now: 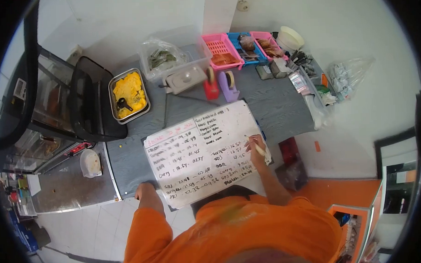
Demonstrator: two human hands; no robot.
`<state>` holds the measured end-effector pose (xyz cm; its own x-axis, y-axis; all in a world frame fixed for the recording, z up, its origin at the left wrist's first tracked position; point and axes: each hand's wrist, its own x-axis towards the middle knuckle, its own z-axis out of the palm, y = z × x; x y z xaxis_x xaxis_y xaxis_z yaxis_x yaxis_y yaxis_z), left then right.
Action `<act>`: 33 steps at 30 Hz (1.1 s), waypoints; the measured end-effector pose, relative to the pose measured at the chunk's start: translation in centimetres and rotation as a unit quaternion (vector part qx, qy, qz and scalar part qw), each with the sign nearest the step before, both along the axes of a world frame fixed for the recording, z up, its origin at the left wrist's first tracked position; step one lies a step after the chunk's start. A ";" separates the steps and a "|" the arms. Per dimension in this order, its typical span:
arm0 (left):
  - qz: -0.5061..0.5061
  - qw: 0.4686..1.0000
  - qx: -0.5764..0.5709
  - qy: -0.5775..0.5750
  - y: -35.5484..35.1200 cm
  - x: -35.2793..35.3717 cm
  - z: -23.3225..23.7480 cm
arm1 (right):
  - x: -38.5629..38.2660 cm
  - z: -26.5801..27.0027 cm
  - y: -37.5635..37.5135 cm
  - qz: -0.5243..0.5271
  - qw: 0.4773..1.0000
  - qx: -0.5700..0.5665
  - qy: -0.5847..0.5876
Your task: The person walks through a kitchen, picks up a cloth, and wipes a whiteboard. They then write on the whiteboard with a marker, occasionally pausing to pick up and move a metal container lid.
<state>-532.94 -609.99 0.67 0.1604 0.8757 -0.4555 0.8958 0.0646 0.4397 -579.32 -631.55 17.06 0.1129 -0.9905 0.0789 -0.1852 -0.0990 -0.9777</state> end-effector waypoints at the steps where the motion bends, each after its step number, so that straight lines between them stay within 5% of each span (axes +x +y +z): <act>1: 0.010 1.000 0.007 -0.001 0.3 0.1 0.0 | -0.2 -0.8 -0.3 -0.008 1.000 0.001 -0.024; 5: 0.062 0.997 0.034 -0.008 0.5 -0.6 0.5 | 3.1 -3.0 -3.1 0.023 0.975 -0.196 0.101; 7: 0.100 0.994 0.049 -0.010 0.7 -1.0 0.9 | 7.5 -2.2 -4.0 0.084 0.992 0.083 -0.037; 10: 0.129 0.990 0.051 -0.008 0.5 -1.5 1.6 | 16.3 -2.6 -7.9 0.083 0.940 0.303 -0.135; 14: 0.118 0.993 0.031 -0.002 0.6 -1.7 2.1 | 27.8 -5.1 -15.3 -0.018 0.895 0.340 -0.289; 18: 0.104 0.994 0.019 0.001 0.3 -1.8 2.4 | 34.4 -3.6 -18.5 -0.133 0.849 0.420 -0.293; 22: 0.082 0.996 0.018 0.008 0.1 -2.0 2.5 | 37.0 -5.1 -19.6 -0.183 0.848 0.415 -0.276; 26: 0.072 0.995 -0.066 -0.023 -0.6 -3.4 8.5 | 36.9 -7.0 -20.5 -0.196 0.882 0.318 -0.286; 31: -0.029 0.999 0.005 0.038 -1.0 -2.9 6.3 | 34.5 -7.6 -19.9 -0.160 0.892 0.258 -0.334; 33: 0.093 0.995 0.017 -0.004 0.4 -1.8 4.0 | 33.0 -6.2 -18.2 -0.133 0.882 0.277 -0.358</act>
